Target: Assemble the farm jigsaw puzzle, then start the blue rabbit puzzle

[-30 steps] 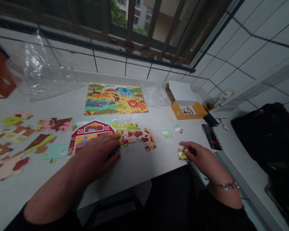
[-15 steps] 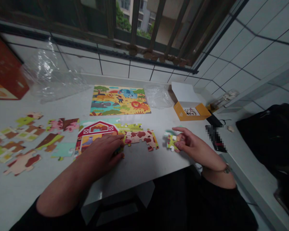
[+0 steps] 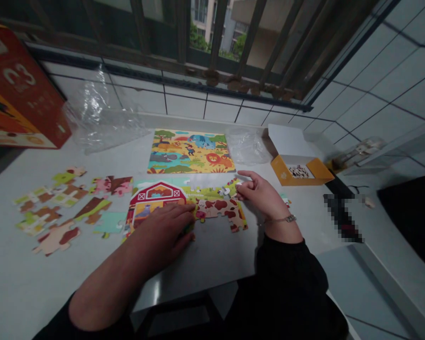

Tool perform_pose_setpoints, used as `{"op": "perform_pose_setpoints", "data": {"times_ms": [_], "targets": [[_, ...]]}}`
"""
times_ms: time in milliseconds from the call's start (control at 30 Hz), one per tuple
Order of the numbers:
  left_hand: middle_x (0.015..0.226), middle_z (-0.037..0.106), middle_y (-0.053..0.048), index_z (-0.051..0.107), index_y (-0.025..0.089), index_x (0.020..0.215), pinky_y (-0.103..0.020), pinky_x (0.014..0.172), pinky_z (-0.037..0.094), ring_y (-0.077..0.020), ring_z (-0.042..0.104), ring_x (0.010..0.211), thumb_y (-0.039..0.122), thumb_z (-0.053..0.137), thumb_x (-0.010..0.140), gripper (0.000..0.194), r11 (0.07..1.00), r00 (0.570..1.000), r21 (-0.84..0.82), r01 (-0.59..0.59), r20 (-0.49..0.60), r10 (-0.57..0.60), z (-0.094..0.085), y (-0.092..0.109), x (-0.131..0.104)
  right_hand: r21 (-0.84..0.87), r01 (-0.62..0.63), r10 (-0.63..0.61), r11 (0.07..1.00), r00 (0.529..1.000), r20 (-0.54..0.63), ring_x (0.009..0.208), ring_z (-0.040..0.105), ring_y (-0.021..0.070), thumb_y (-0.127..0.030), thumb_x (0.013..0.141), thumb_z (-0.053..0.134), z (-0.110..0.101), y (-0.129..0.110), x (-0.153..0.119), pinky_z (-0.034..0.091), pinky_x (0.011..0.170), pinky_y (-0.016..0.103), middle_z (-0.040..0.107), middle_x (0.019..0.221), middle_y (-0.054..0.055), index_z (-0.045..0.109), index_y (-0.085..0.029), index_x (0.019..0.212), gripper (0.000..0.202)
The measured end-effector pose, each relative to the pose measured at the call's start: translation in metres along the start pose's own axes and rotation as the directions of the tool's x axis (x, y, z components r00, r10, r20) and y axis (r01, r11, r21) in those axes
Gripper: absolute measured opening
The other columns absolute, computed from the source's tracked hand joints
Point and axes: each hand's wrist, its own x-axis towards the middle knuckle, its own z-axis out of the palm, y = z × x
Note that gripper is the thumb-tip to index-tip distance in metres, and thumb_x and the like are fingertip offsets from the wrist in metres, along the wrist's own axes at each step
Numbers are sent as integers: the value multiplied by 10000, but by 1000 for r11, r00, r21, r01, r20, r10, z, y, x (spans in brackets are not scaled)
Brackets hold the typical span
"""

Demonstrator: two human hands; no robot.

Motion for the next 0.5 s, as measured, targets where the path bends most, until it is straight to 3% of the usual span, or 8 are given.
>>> {"op": "perform_pose_setpoints", "data": {"times_ms": [67, 267, 367, 500], "targets": [[1598, 684, -121, 756, 259, 1298, -632, 1247, 503, -382, 643, 1466, 320, 652, 1012, 310, 1000, 1000, 2, 5, 5, -5, 0, 0, 0, -10, 15, -15, 1000, 1000, 2, 697, 700, 163, -274, 962, 715, 0, 1, -2, 544, 733, 292, 732, 731, -42, 659, -215, 1354, 400], [1605, 681, -98, 751, 265, 1262, -632, 1222, 523, -382, 641, 1466, 327, 640, 1021, 272, 1000, 1000, 26, 2, 20, -3, 1, -1, 0, -223, -26, 18, 975, 999, -38, 657, 658, 164, -268, 937, 694, 9, -2, 0, 459, 639, 277, 747, 755, -23, 684, -221, 1205, 272], [1604, 680, -99, 739, 261, 1279, -625, 1216, 531, -378, 638, 1465, 335, 624, 1034, 281, 999, 1000, 43, 2, 30, -3, 2, -1, 0, -362, -3, -32, 932, 995, -92, 674, 651, 167, -259, 917, 703, 11, -1, 0, 437, 655, 283, 729, 761, -28, 690, -226, 1167, 252], [1591, 686, -111, 740, 260, 1268, -630, 1222, 521, -382, 638, 1465, 330, 631, 1031, 270, 999, 1000, 38, 11, 20, -12, 1, 0, 0, -427, 30, -70, 904, 994, -80, 701, 648, 172, -244, 884, 726, 10, 0, -1, 420, 673, 289, 693, 742, -43, 713, -231, 1129, 245]]}}
